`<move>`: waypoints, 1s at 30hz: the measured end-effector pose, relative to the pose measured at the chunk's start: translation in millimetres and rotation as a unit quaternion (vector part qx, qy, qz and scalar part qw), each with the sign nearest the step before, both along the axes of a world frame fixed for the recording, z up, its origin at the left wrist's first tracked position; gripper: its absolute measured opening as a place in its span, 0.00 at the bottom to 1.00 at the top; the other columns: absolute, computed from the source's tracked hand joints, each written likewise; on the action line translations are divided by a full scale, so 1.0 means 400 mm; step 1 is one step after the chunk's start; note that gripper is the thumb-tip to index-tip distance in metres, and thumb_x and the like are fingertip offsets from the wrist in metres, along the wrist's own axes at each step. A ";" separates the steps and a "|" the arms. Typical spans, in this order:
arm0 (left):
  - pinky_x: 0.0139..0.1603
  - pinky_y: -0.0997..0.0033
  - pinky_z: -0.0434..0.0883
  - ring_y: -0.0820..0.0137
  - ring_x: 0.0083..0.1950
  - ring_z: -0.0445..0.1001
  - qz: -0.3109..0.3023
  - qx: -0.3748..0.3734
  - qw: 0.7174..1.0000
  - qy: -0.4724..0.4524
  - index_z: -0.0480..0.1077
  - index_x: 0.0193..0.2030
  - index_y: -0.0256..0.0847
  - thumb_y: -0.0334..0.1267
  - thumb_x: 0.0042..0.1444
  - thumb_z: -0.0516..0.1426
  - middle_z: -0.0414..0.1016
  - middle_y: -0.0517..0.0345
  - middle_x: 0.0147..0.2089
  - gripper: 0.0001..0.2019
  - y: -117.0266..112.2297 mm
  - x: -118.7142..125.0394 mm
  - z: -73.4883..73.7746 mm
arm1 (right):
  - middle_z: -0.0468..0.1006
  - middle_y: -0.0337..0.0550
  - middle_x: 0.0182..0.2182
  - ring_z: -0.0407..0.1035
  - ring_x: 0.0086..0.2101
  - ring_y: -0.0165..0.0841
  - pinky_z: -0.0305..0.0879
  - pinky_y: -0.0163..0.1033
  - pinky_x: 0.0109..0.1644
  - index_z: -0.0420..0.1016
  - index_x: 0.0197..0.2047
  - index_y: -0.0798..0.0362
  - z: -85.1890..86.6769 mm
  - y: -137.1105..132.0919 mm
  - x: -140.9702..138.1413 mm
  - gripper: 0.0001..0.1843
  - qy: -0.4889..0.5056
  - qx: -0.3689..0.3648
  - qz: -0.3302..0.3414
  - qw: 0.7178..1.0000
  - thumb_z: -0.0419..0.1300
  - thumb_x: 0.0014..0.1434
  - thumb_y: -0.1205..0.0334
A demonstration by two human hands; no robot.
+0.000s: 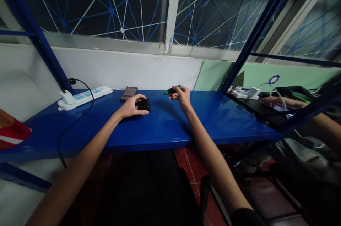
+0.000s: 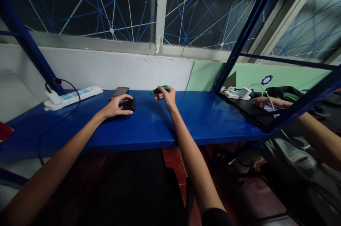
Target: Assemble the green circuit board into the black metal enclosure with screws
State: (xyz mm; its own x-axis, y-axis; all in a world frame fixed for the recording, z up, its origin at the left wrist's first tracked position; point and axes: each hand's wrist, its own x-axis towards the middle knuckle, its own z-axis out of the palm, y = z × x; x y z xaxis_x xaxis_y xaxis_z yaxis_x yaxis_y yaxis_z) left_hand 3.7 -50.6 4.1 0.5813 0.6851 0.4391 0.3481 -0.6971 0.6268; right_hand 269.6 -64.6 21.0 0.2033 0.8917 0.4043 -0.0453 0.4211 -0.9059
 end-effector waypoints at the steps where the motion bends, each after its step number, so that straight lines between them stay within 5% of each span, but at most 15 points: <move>1: 0.54 0.58 0.67 0.59 0.51 0.73 0.001 0.002 1.000 0.001 0.68 0.48 0.42 0.45 0.44 0.66 0.74 0.48 0.49 0.25 0.000 0.000 -0.001 | 0.78 0.44 0.19 0.71 0.19 0.31 0.71 0.36 0.22 0.69 0.27 0.54 0.000 0.001 0.001 0.12 0.001 -0.002 0.004 1.000 0.63 0.51 0.54; 7: 0.54 0.58 0.67 0.59 0.51 0.73 0.004 0.008 1.000 0.014 0.68 0.48 0.41 0.45 0.43 0.66 0.74 0.48 0.49 0.25 -0.002 0.003 -0.003 | 0.79 0.43 0.23 0.74 0.22 0.34 0.73 0.37 0.23 0.69 0.29 0.53 0.000 0.002 0.005 0.13 0.015 0.000 0.033 0.999 0.66 0.48 0.54; 13: 0.52 0.58 0.68 0.58 0.50 0.73 0.018 0.015 0.999 0.028 0.69 0.47 0.41 0.47 0.42 0.66 0.75 0.47 0.48 0.25 -0.002 0.005 -0.006 | 0.72 0.33 0.15 0.71 0.17 0.33 0.71 0.37 0.20 0.69 0.32 0.52 -0.016 -0.001 0.010 0.18 -0.022 -0.005 0.029 0.999 0.70 0.46 0.51; 19: 0.52 0.58 0.67 0.54 0.52 0.72 0.037 0.009 0.993 0.108 0.70 0.48 0.40 0.53 0.39 0.66 0.73 0.46 0.51 0.30 0.000 0.003 -0.016 | 0.67 0.35 0.10 0.65 0.12 0.30 0.61 0.33 0.13 0.64 0.24 0.52 -0.049 0.016 0.023 0.23 -0.127 -0.114 -0.024 0.985 0.62 0.56 0.42; 23: 0.49 0.60 0.67 0.53 0.52 0.71 0.036 -0.004 0.984 0.176 0.69 0.49 0.40 0.57 0.38 0.66 0.72 0.46 0.52 0.33 0.003 0.002 -0.024 | 0.72 0.38 0.17 0.64 0.13 0.28 0.60 0.32 0.13 0.67 0.29 0.54 -0.066 0.027 0.028 0.15 -0.137 -0.202 0.003 0.970 0.58 0.61 0.52; 30: 0.49 0.61 0.66 0.52 0.52 0.70 0.026 -0.014 0.975 0.221 0.70 0.51 0.40 0.58 0.37 0.65 0.71 0.46 0.53 0.35 0.001 0.002 -0.026 | 0.66 0.31 0.11 0.59 0.12 0.28 0.54 0.32 0.14 0.63 0.29 0.50 -0.099 0.014 0.035 0.11 -0.147 -0.184 0.022 0.972 0.61 0.57 0.57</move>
